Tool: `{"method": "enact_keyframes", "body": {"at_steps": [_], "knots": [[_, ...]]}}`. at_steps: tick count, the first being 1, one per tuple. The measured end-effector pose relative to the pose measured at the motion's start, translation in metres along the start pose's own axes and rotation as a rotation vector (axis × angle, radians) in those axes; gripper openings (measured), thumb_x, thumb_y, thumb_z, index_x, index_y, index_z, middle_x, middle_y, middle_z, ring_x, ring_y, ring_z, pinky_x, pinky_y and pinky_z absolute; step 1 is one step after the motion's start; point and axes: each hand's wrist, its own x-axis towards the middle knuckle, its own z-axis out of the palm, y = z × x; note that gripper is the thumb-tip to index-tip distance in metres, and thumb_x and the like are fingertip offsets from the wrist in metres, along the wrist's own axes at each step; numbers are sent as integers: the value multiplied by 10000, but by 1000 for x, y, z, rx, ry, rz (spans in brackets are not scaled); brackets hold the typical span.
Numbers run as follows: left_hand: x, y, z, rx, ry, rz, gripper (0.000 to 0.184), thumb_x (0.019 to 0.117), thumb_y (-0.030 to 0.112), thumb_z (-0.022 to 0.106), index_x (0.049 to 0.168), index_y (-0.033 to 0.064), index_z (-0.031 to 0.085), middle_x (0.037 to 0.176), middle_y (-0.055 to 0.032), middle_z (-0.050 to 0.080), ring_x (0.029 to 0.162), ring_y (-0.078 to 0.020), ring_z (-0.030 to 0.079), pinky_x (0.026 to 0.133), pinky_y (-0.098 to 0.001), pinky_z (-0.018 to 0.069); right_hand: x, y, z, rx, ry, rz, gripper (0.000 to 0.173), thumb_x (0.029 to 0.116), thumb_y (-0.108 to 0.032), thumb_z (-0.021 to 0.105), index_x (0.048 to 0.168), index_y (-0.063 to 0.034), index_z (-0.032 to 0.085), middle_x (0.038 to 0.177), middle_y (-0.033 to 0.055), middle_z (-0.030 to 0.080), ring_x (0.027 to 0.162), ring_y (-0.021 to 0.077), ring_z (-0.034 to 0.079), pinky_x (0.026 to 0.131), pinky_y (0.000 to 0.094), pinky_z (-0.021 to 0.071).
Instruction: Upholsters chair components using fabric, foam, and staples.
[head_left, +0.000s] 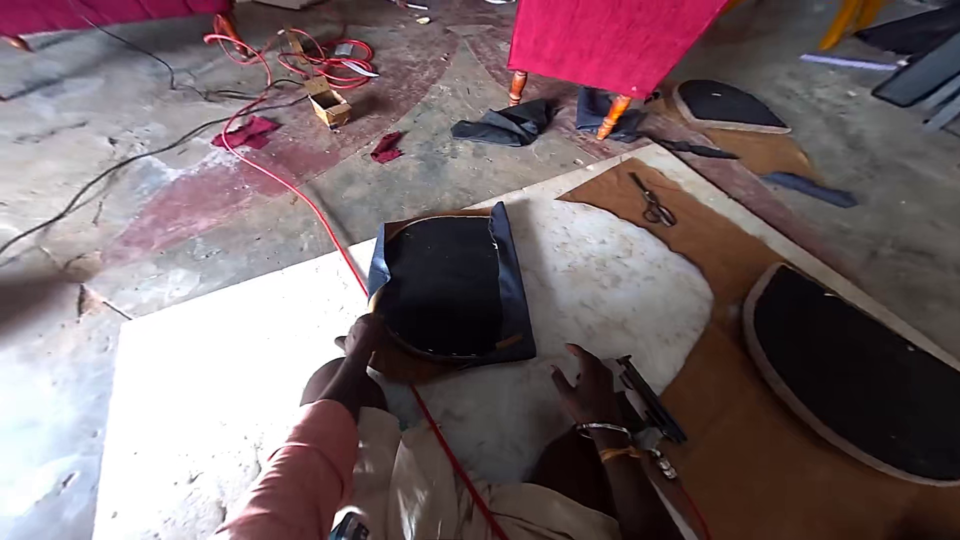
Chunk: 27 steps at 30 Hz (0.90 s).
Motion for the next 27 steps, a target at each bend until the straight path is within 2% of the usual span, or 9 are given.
{"method": "enact_keyframes", "body": {"at_steps": [2, 5, 7, 10, 14, 19, 23, 25, 27], "knots": [[-19, 10, 1, 90, -78, 82, 487, 1071, 504, 414, 1302, 162, 673, 1337, -135, 674, 1301, -340, 588, 1099, -721, 312, -8, -22, 6, 110, 54, -37, 646, 923, -445, 670, 1430, -57, 570, 1415, 173, 607, 1320, 394, 551, 1139, 571, 395], [-43, 14, 23, -8, -292, 386, 391, 1089, 360, 477, 1285, 82, 668, 1231, -194, 693, 1183, -361, 639, 1027, -660, 438, -17, -41, 15, 193, 56, 64, 669, 943, -425, 674, 1451, -12, 531, 1417, 225, 586, 1332, 412, 537, 1136, 589, 393], [-57, 22, 46, -23, -439, 568, 367, 1085, 305, 498, 1270, 37, 669, 1197, -195, 697, 1155, -336, 654, 1040, -602, 465, -28, -54, 28, 170, -116, 255, 775, 951, -480, 671, 1530, -26, 427, 1457, 247, 543, 1340, 421, 527, 1124, 592, 409], [-85, 37, 75, 170, -454, 651, 395, 1048, 421, 512, 1223, 111, 685, 1164, -145, 711, 1128, -313, 671, 997, -600, 500, -48, -68, 62, 162, -417, 475, 902, 961, -529, 652, 1614, -65, 238, 1446, 224, 564, 1305, 357, 589, 1102, 529, 468], [-128, 45, 74, 467, -250, 751, 502, 1035, 522, 422, 1217, 134, 683, 1223, -124, 708, 1182, -319, 661, 1018, -572, 490, -51, -63, 92, 461, -399, 646, 687, 1004, -357, 653, 1535, -43, 351, 1212, 171, 698, 1070, 269, 706, 950, 443, 568], [-144, 48, 97, 588, -111, 1186, 646, 988, 611, 489, 1365, 96, 587, 1455, -157, 560, 1375, -375, 497, 1143, -571, 365, -33, -44, 88, 547, -61, 870, 752, 970, -364, 716, 1526, -14, 350, 1291, 256, 638, 1138, 355, 667, 967, 508, 537], [-145, 62, 121, 566, -136, 1081, 567, 1039, 498, 425, 1444, 117, 540, 1532, -93, 510, 1441, -305, 442, 1208, -513, 298, -26, -46, 94, 546, -197, 900, 510, 1061, -473, 514, 1151, -10, 708, 1091, 151, 714, 983, 252, 689, 885, 447, 551], [-135, 73, 120, 535, -94, 1004, 531, 1037, 476, 435, 1444, 157, 555, 1492, -85, 546, 1401, -297, 486, 1177, -508, 351, -30, -60, 102, 698, -194, 967, 507, 1060, -492, 500, 1028, -29, 705, 931, 113, 678, 802, 212, 653, 739, 410, 549], [-127, 89, 112, 545, -71, 942, 504, 1040, 488, 448, 1444, 212, 569, 1489, -59, 554, 1400, -276, 488, 1174, -501, 357, -30, -71, 108, 730, -214, 977, 545, 1067, -497, 487, 1069, 1, 709, 1030, 170, 691, 916, 267, 671, 829, 461, 548]]}}
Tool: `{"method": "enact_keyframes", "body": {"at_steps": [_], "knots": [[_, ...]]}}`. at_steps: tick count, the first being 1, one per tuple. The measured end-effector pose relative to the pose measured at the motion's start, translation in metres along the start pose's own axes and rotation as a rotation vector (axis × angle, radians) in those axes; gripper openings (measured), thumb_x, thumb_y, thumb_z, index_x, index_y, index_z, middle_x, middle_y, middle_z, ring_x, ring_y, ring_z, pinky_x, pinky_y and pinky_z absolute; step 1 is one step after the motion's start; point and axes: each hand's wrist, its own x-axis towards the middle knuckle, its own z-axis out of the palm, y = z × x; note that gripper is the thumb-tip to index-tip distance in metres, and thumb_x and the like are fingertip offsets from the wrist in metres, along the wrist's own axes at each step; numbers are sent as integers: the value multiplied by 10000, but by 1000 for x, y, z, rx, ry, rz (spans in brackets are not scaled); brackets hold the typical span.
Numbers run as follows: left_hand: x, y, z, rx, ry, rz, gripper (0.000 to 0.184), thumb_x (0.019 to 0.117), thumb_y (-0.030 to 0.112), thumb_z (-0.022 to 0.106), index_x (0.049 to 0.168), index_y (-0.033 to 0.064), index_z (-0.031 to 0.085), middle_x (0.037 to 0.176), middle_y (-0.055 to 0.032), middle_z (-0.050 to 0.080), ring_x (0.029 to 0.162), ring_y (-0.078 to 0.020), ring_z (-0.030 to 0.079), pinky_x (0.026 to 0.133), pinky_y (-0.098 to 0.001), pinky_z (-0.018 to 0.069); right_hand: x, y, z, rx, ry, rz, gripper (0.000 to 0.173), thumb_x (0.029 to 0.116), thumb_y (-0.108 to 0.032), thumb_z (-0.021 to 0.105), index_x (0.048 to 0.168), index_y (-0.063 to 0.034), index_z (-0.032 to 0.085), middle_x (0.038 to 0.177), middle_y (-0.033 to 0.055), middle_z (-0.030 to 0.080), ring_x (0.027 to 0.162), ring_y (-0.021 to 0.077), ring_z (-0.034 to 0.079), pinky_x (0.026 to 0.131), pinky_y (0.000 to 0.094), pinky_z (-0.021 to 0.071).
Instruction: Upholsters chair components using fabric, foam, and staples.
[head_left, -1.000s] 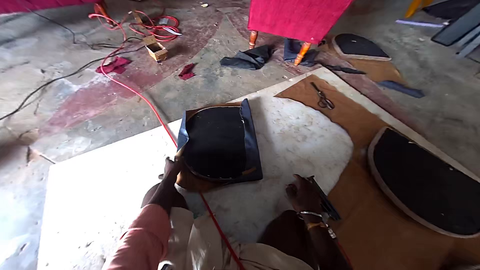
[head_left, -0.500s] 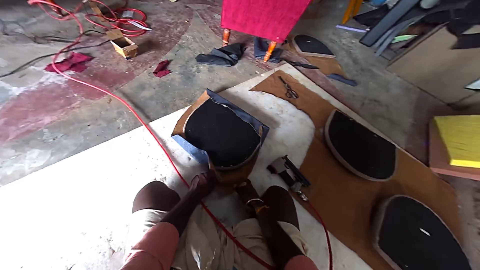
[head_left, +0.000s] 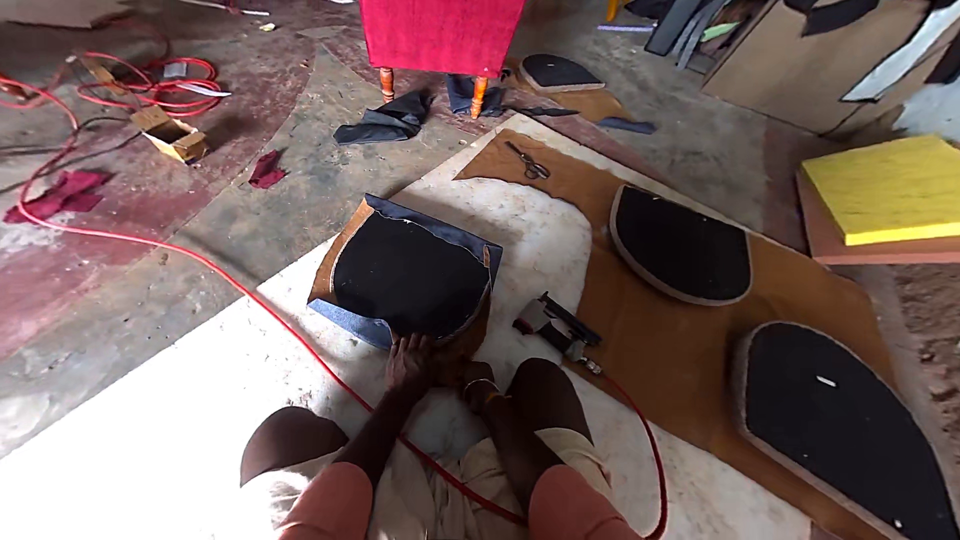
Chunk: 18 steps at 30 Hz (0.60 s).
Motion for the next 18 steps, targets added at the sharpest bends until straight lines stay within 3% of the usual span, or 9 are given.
{"method": "enact_keyframes", "body": {"at_steps": [1, 2, 4, 5, 8, 11, 14, 18], "knots": [[8, 0, -7, 20, -19, -19, 497, 1041, 488, 457, 1449, 229, 570, 1488, -52, 554, 1408, -270, 480, 1183, -502, 348, -2, -2, 2, -27, -33, 11, 594, 1067, -526, 463, 1126, 10, 712, 1140, 204, 693, 1045, 305, 668, 925, 503, 525], [16, 0, -14, 46, -41, -27, 498, 1041, 488, 467, 1452, 229, 572, 1491, -55, 553, 1410, -273, 478, 1177, -501, 355, -1, -2, 4, -38, -63, 21, 639, 1060, -566, 446, 1147, 9, 710, 1181, 217, 683, 1088, 323, 657, 946, 528, 509], [36, 5, -23, 80, -72, -27, 539, 1036, 513, 489, 1479, 212, 551, 1519, -64, 530, 1423, -282, 468, 1178, -508, 363, 6, 2, 7, -61, -88, 11, 654, 1063, -585, 414, 1110, -3, 710, 1115, 210, 679, 1005, 325, 659, 874, 531, 521], [47, 6, -23, 80, -62, -18, 560, 1031, 524, 503, 1488, 203, 541, 1542, -67, 508, 1439, -286, 451, 1185, -518, 355, 9, 3, 5, -95, -99, -2, 616, 1086, -530, 391, 1121, -5, 710, 1133, 210, 685, 1031, 325, 661, 901, 527, 516], [83, 5, -6, 73, -1, -36, 655, 1040, 604, 420, 1596, 258, 386, 1695, -63, 284, 1575, -302, 222, 1252, -586, 191, 7, 3, -4, -241, -149, -107, 552, 1108, -450, 369, 1162, -11, 700, 1173, 206, 689, 1093, 319, 662, 950, 520, 506], [105, 0, 11, 111, 49, -73, 722, 1047, 666, 244, 1664, 294, 186, 1744, -58, 97, 1605, -324, 76, 1243, -655, 39, -8, 1, -12, -417, -242, -229, 587, 1118, -460, 296, 1214, -30, 685, 1233, 197, 681, 1179, 323, 646, 1004, 524, 489], [107, -6, 33, 149, 139, -76, 718, 1042, 682, 207, 1662, 320, 183, 1744, -44, 107, 1607, -319, 66, 1229, -686, -1, -11, 7, -11, -421, -282, -192, 570, 1124, -437, 291, 1218, -30, 679, 1209, 193, 684, 1151, 320, 654, 991, 518, 496], [111, -10, 45, 187, 190, -66, 646, 1054, 661, 190, 1647, 404, 193, 1742, -39, 124, 1608, -301, 72, 1232, -689, -11, -19, 6, -6, -352, -248, -181, 539, 1119, -423, 335, 1036, -31, 695, 974, 159, 687, 944, 287, 669, 862, 492, 511]]}}
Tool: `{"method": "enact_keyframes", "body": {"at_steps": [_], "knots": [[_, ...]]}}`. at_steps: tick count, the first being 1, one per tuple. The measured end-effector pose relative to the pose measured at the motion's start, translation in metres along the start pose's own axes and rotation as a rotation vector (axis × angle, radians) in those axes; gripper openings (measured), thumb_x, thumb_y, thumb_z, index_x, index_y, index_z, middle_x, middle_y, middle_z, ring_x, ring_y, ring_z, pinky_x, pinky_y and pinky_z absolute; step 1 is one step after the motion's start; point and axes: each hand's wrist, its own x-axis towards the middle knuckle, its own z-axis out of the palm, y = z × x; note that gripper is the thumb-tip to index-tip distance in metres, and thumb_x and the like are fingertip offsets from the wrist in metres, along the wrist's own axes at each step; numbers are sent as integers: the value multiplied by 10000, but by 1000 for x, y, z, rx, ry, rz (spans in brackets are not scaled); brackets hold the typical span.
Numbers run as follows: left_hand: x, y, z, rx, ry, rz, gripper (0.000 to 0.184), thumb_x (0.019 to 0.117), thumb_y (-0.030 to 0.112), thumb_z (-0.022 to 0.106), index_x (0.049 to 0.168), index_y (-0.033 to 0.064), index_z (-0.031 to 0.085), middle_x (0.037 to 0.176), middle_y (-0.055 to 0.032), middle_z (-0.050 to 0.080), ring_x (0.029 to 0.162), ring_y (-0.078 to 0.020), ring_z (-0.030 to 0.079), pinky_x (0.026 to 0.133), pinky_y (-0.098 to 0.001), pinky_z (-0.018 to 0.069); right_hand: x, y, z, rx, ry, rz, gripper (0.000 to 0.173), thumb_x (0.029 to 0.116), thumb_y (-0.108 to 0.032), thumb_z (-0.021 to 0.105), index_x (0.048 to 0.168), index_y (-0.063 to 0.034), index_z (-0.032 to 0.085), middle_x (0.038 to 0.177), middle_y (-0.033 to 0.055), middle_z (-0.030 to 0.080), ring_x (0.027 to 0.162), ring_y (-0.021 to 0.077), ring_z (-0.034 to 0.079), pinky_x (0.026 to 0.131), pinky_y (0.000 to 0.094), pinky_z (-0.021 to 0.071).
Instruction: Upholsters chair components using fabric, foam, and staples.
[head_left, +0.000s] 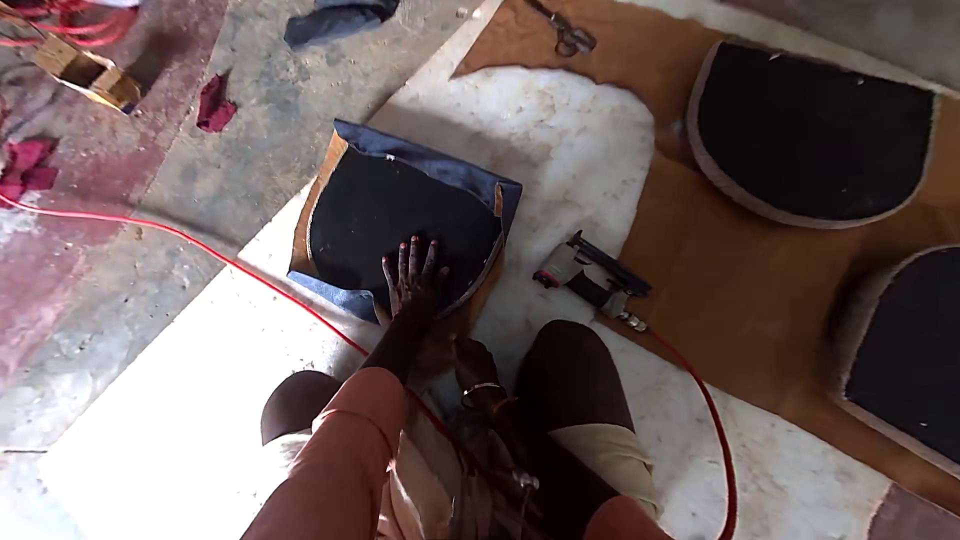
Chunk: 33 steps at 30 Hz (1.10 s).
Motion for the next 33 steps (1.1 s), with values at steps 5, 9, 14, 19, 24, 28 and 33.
{"method": "enact_keyframes", "body": {"at_steps": [5, 9, 14, 19, 24, 28, 33], "knots": [[2, -4, 18, 37, 149, 38, 564, 1071, 614, 234, 1614, 465, 264, 1726, -66, 195, 1597, -326, 138, 1232, -695, 38, 37, 25, 49, -5, 200, -118, 544, 1068, -517, 368, 890, -115, 689, 815, 76, 694, 818, 224, 698, 753, 445, 547], [0, -13, 24, -42, 183, 65, 560, 1066, 604, 278, 1600, 442, 323, 1720, -58, 222, 1596, -305, 151, 1242, -670, 35, 8, -33, 18, -138, 100, -86, 518, 1107, -439, 353, 985, -70, 695, 914, 138, 706, 937, 293, 699, 833, 503, 537], [1, -38, 5, -537, 132, 119, 503, 1116, 416, 246, 1325, 234, 666, 1603, 16, 465, 1561, -226, 285, 1282, -565, 50, 29, -77, 19, -100, 191, -118, 521, 1121, -384, 324, 990, -43, 695, 912, 170, 701, 934, 339, 697, 818, 546, 535], [1, -53, -15, -687, -156, 202, 600, 1100, 472, 218, 1089, 211, 758, 1632, 26, 421, 1598, -280, 150, 1261, -596, -85, 42, -100, 26, -296, 171, 6, 392, 1074, -368, 462, 1114, -72, 717, 1061, 173, 732, 1035, 365, 699, 832, 584, 545], [14, -45, -51, -253, -419, 209, 674, 885, 795, 521, 1168, 229, 754, 1717, 24, 234, 1606, -276, 97, 1273, -601, 10, 38, -100, 40, -433, 291, -64, 388, 1034, -358, 510, 1183, -50, 692, 1050, 187, 729, 996, 374, 710, 784, 564, 564], [16, -21, -77, -83, -512, 53, 1119, 823, 717, 688, 1669, 219, 151, 1721, -63, 199, 1578, -339, 188, 1218, -616, 257, 37, -96, 48, -465, 316, -119, 460, 1034, -404, 456, 1208, -46, 685, 1121, 180, 721, 1088, 354, 687, 880, 555, 538], [11, -11, -79, -13, -584, -22, 706, 974, 555, 582, 1593, 283, 380, 1742, 87, 62, 1598, -302, 111, 1104, -810, 203, 32, -76, 35, -327, 152, -380, 570, 1016, -467, 465, 1373, -43, 598, 1388, 208, 602, 1302, 362, 578, 1040, 573, 487]]}}
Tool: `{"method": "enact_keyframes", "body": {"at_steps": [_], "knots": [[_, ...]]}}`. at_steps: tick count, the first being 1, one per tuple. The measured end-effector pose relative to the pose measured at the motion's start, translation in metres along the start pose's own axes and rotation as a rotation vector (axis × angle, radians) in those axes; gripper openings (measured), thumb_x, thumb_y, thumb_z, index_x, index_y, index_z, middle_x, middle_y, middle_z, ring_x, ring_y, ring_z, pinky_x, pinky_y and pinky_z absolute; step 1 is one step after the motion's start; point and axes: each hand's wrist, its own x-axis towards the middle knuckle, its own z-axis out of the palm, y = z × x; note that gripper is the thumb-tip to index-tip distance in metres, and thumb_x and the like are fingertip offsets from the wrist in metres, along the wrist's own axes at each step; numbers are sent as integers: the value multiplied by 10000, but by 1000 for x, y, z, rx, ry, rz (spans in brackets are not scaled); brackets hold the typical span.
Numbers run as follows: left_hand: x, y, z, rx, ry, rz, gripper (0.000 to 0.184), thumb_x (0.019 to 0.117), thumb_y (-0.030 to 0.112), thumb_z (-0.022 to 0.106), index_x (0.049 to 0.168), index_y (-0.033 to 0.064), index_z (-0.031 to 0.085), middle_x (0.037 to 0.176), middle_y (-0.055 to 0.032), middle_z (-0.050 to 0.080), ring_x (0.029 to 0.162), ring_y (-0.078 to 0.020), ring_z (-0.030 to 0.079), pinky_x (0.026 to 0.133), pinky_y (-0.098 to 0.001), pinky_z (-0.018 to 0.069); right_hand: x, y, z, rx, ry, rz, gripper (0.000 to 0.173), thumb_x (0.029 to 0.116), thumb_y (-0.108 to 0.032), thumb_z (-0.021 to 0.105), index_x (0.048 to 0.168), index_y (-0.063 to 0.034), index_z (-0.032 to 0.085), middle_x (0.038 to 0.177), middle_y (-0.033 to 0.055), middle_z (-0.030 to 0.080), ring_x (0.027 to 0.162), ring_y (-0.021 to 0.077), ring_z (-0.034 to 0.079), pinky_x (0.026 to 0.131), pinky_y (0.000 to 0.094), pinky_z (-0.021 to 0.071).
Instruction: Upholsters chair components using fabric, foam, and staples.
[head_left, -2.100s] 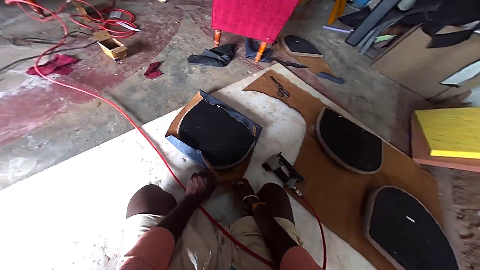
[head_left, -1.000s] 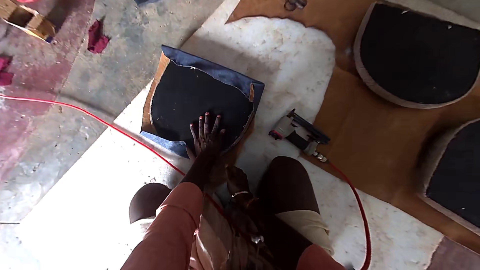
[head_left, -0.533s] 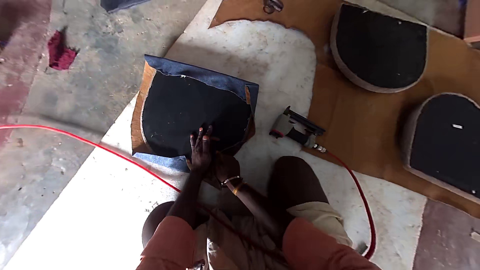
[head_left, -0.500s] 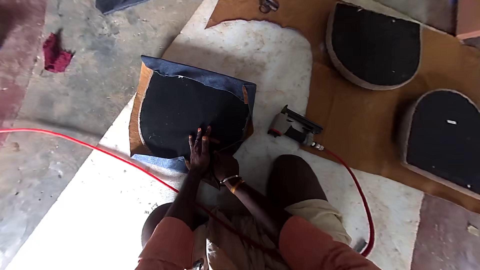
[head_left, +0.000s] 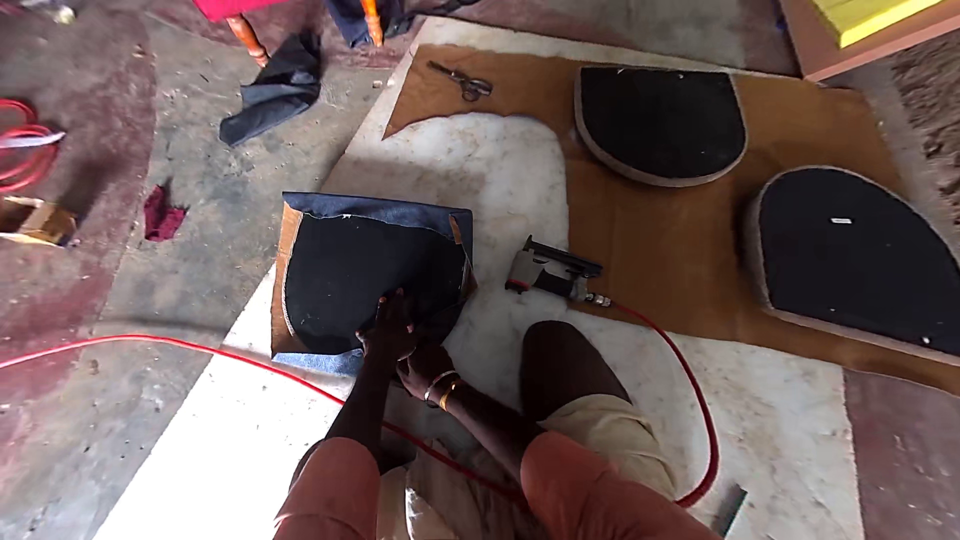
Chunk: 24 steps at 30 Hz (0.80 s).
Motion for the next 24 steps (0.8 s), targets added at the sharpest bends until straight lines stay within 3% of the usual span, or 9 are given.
{"method": "enact_keyframes", "body": {"at_steps": [4, 7, 10, 13, 14, 17, 18, 22, 24], "knots": [[7, -10, 5, 30, 25, 50, 541, 1004, 512, 569, 1462, 225, 567, 1734, 31, 156, 1573, -310, 222, 1106, -742, 323, -20, 48, -81, 118, -355, -182, 543, 1037, -474, 566, 1326, -19, 622, 1274, 208, 665, 1202, 334, 640, 1066, 549, 476], [6, -13, 0, 52, 12, 71, 546, 1025, 518, 530, 1491, 234, 536, 1734, 83, 138, 1570, -282, 242, 1107, -704, 366, -34, 128, -160, -158, -18, 34, 501, 1000, -440, 637, 1347, -79, 631, 1317, 178, 652, 1248, 343, 612, 1072, 562, 475], [7, -15, -1, 38, 4, 74, 640, 1024, 522, 535, 1592, 270, 379, 1739, 36, 134, 1561, -313, 267, 1082, -716, 380, -31, 223, -195, -353, 193, 261, 765, 885, -496, 765, 1403, 24, 552, 1424, 286, 542, 1357, 461, 495, 1115, 624, 413], [8, -20, 1, -2, -1, 87, 483, 1015, 517, 561, 1370, 195, 627, 1724, 7, 205, 1576, -321, 216, 1105, -728, 341, -28, 255, -191, -467, 141, 275, 797, 862, -495, 790, 1427, 10, 541, 1424, 285, 546, 1368, 465, 483, 1121, 625, 400], [8, -19, -3, -5, 6, 85, 444, 1014, 505, 571, 1307, 187, 665, 1718, 16, 224, 1576, -312, 216, 1105, -720, 344, -23, 253, -194, -494, 121, 264, 755, 882, -451, 783, 1449, -18, 535, 1422, 272, 555, 1352, 458, 504, 1110, 629, 408], [1, -19, -7, 28, -7, 85, 463, 1028, 509, 537, 1368, 208, 626, 1720, 32, 216, 1566, -295, 256, 1080, -684, 395, -13, 231, -214, -513, 12, 315, 703, 867, -285, 780, 1478, -74, 503, 1369, 226, 615, 1253, 433, 598, 1010, 645, 479], [1, -19, -8, 30, -5, 96, 488, 1030, 508, 528, 1413, 213, 595, 1723, 35, 207, 1563, -295, 267, 1071, -682, 404, -11, 221, -224, -479, 19, 326, 664, 854, -277, 779, 1438, -81, 531, 1294, 215, 658, 1187, 421, 639, 958, 641, 509], [9, -24, -2, 15, 30, 124, 435, 1021, 520, 539, 1290, 203, 669, 1715, 115, 209, 1562, -281, 269, 1036, -709, 418, -40, 138, -252, -206, 193, 199, 438, 947, -423, 721, 1159, -41, 681, 967, 184, 718, 877, 345, 706, 805, 589, 559], [8, -25, -2, -19, 44, 124, 560, 1009, 506, 568, 1507, 258, 502, 1719, 62, 218, 1523, -321, 348, 1006, -720, 430, -63, 85, -247, 93, 261, 94, 423, 962, -378, 730, 1189, -34, 633, 820, 125, 686, 661, 237, 680, 652, 448, 600]]}}
